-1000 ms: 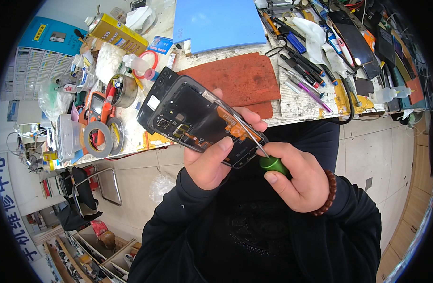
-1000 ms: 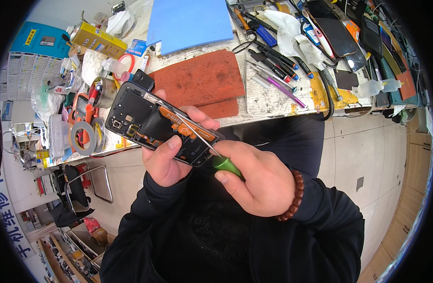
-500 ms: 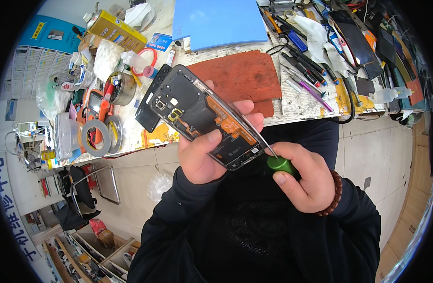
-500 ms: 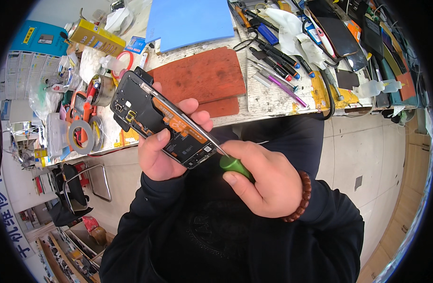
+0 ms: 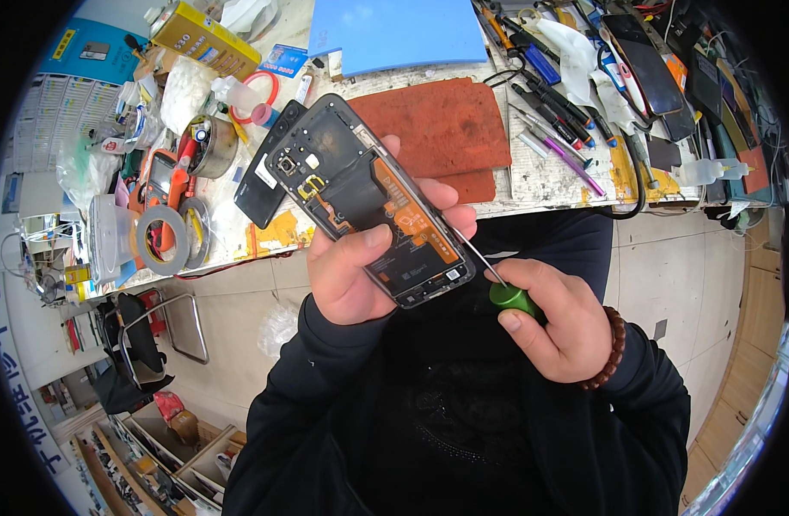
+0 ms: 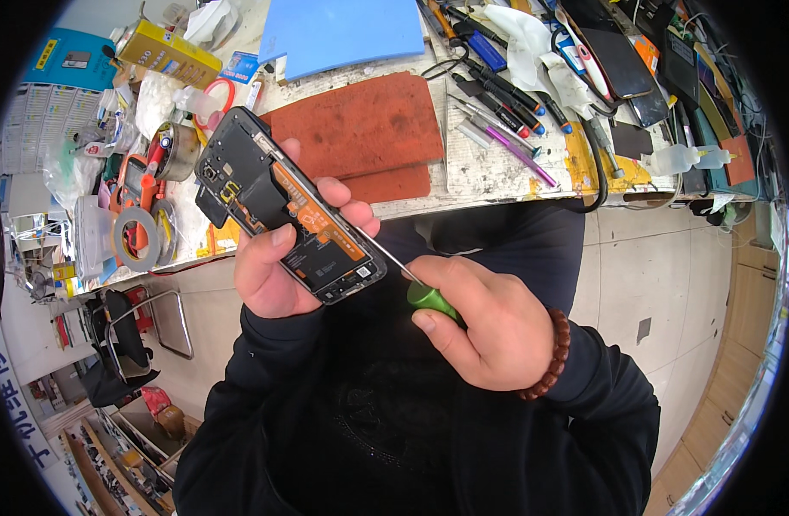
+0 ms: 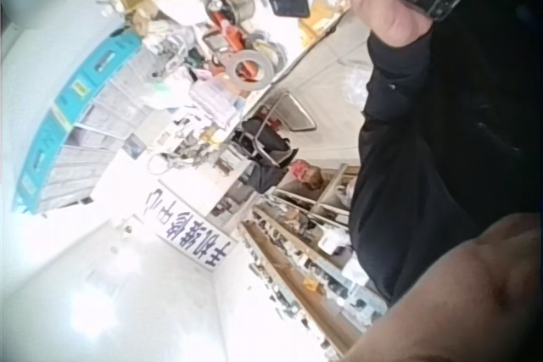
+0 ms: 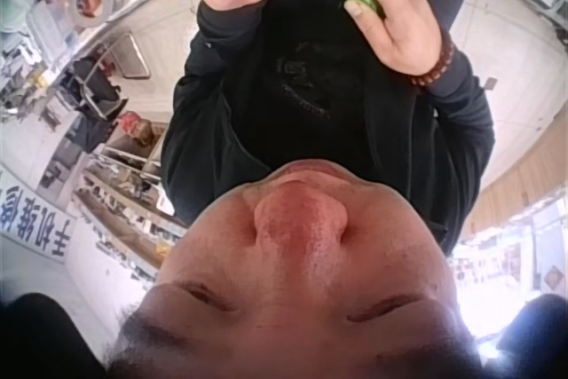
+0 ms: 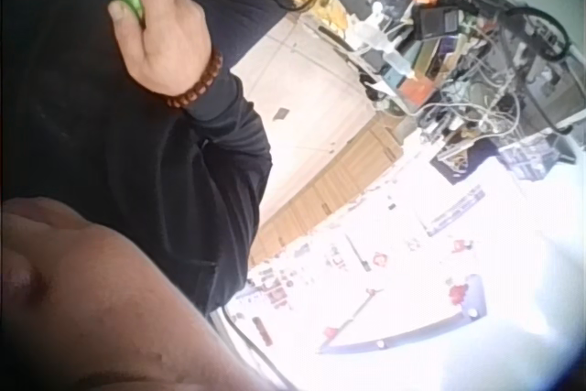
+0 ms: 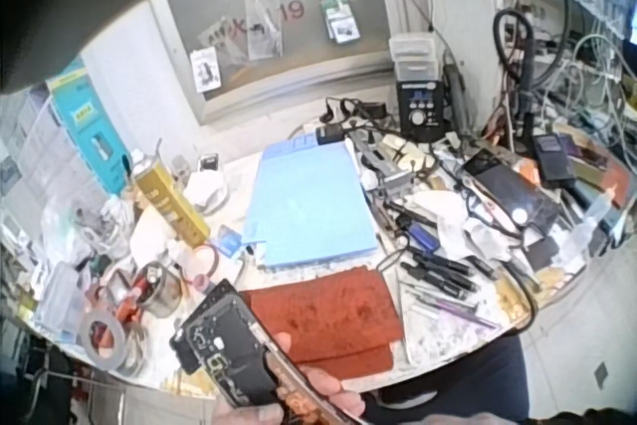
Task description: The person disassembles a smartphone using a screwdriver and tweezers, removes the back cover, and manipulates internal components. They then reconnect a cable and test the device by powering it on.
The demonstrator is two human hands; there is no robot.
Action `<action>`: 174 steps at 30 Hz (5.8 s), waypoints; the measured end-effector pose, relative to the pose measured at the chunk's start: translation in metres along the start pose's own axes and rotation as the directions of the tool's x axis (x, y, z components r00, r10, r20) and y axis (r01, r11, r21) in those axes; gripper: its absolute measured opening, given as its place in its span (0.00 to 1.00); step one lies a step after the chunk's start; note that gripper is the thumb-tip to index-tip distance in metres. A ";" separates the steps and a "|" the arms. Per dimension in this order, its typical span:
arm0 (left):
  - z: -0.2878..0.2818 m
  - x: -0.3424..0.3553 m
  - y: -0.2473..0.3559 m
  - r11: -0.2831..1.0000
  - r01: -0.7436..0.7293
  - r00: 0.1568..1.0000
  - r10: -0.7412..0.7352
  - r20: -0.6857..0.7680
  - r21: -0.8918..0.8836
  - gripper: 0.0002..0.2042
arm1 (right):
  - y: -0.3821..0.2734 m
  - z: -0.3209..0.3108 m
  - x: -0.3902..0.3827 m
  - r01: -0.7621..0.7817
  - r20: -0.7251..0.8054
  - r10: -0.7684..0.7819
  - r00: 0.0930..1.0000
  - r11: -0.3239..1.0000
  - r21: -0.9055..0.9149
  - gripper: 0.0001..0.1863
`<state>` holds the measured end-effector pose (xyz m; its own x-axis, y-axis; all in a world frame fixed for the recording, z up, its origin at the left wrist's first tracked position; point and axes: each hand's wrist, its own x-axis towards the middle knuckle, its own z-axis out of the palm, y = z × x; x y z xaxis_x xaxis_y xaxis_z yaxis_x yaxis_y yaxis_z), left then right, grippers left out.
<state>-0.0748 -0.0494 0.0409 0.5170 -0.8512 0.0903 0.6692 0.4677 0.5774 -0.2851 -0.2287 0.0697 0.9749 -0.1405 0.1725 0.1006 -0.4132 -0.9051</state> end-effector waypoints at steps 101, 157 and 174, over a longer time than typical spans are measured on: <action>0.000 0.006 0.017 0.999 -0.028 0.994 0.031 0.100 -0.024 0.40 | -0.016 -0.044 0.005 0.058 0.215 -0.009 0.977 0.973 -0.223 0.27; 0.011 -0.003 0.006 0.970 -0.240 0.966 0.242 0.093 -0.034 0.45 | -0.004 0.004 0.003 0.076 -0.011 -0.076 0.997 0.996 -0.040 0.26; -0.013 0.065 0.040 0.646 0.066 0.921 0.254 -0.296 0.761 0.41 | 0.014 -0.016 -0.015 -0.047 0.011 0.047 0.999 0.999 0.006 0.30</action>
<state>-0.0076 -0.0836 0.0595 0.8042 -0.5943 -0.0103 0.0604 0.0644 0.9961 -0.3015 -0.2465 0.0609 0.9807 -0.1500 0.1251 0.0554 -0.4010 -0.9144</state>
